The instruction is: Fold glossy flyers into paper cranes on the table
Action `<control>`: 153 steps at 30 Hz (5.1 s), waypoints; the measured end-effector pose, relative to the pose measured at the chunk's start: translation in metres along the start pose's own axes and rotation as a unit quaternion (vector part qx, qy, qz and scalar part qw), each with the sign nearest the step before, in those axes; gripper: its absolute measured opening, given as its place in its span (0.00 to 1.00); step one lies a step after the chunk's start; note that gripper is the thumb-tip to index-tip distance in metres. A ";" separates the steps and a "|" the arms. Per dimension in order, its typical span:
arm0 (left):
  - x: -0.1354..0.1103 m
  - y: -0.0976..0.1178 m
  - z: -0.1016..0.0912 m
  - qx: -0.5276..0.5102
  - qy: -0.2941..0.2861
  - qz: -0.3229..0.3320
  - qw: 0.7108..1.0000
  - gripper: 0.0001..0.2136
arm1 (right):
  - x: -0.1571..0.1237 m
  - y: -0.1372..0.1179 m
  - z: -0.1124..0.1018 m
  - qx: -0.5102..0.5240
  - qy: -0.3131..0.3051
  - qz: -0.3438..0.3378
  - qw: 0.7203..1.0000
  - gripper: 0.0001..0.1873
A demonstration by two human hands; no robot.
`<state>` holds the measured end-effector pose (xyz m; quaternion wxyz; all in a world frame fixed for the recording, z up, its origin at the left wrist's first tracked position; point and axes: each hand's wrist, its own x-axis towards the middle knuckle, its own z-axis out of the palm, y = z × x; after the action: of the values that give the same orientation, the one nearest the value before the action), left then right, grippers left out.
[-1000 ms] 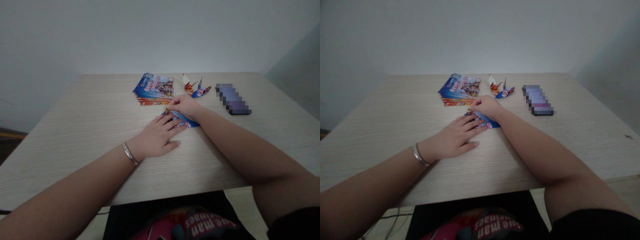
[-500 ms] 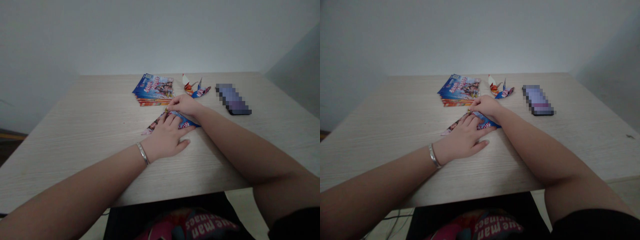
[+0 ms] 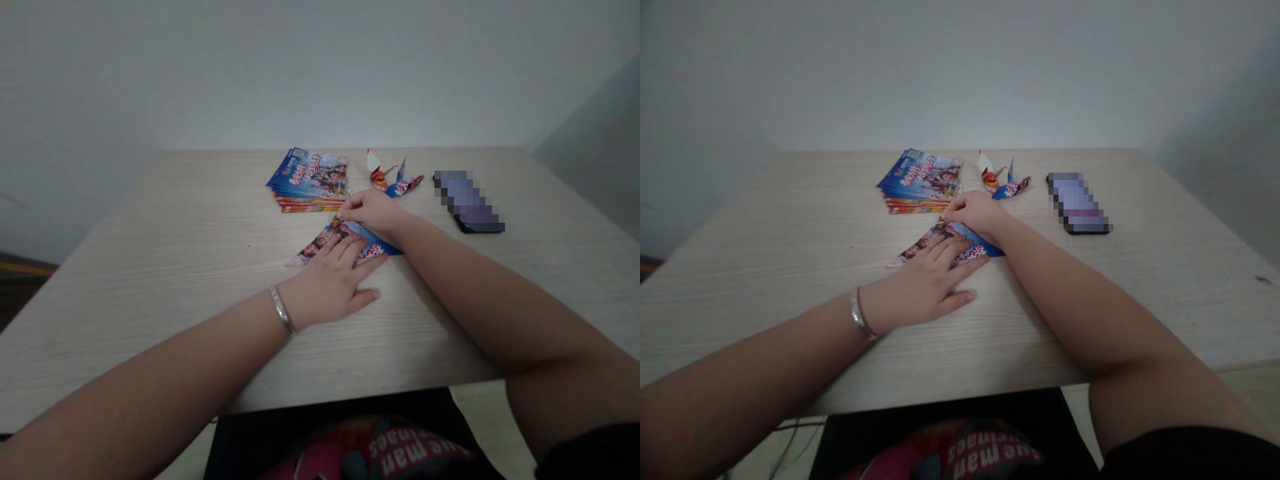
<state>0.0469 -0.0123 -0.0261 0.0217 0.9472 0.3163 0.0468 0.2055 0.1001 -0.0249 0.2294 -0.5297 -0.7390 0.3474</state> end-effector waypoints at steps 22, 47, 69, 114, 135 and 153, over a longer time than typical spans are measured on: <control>-0.032 -0.041 -0.008 0.018 -0.065 -0.057 0.996 0.39 | -0.046 -0.008 -0.016 -0.217 -0.049 -0.218 0.950 0.07; -0.030 -0.027 -0.028 0.055 -0.049 -0.103 0.992 0.25 | -0.088 0.007 -0.014 -0.441 -0.024 -0.228 0.868 0.20; -0.033 -0.029 -0.032 0.077 -0.050 -0.092 0.992 0.24 | -0.089 -0.002 -0.015 -0.435 -0.042 -0.192 0.879 0.19; -0.025 -0.050 -0.031 0.039 -0.010 -0.100 0.994 0.16 | -0.089 0.017 -0.023 -0.239 0.004 -0.350 0.906 0.10; -0.016 -0.043 -0.022 0.000 0.037 -0.232 0.972 0.18 | -0.073 0.002 -0.003 -0.200 0.128 0.021 0.971 0.16; -0.019 -0.050 -0.007 -0.110 0.094 -0.127 0.981 0.15 | -0.083 0.010 -0.008 -0.278 0.033 -0.142 0.949 0.17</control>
<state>0.0012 0.0167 -0.0237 0.1012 0.8826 0.4276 0.1671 0.2453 0.0258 -0.0244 0.1446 -0.4729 -0.8660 0.0745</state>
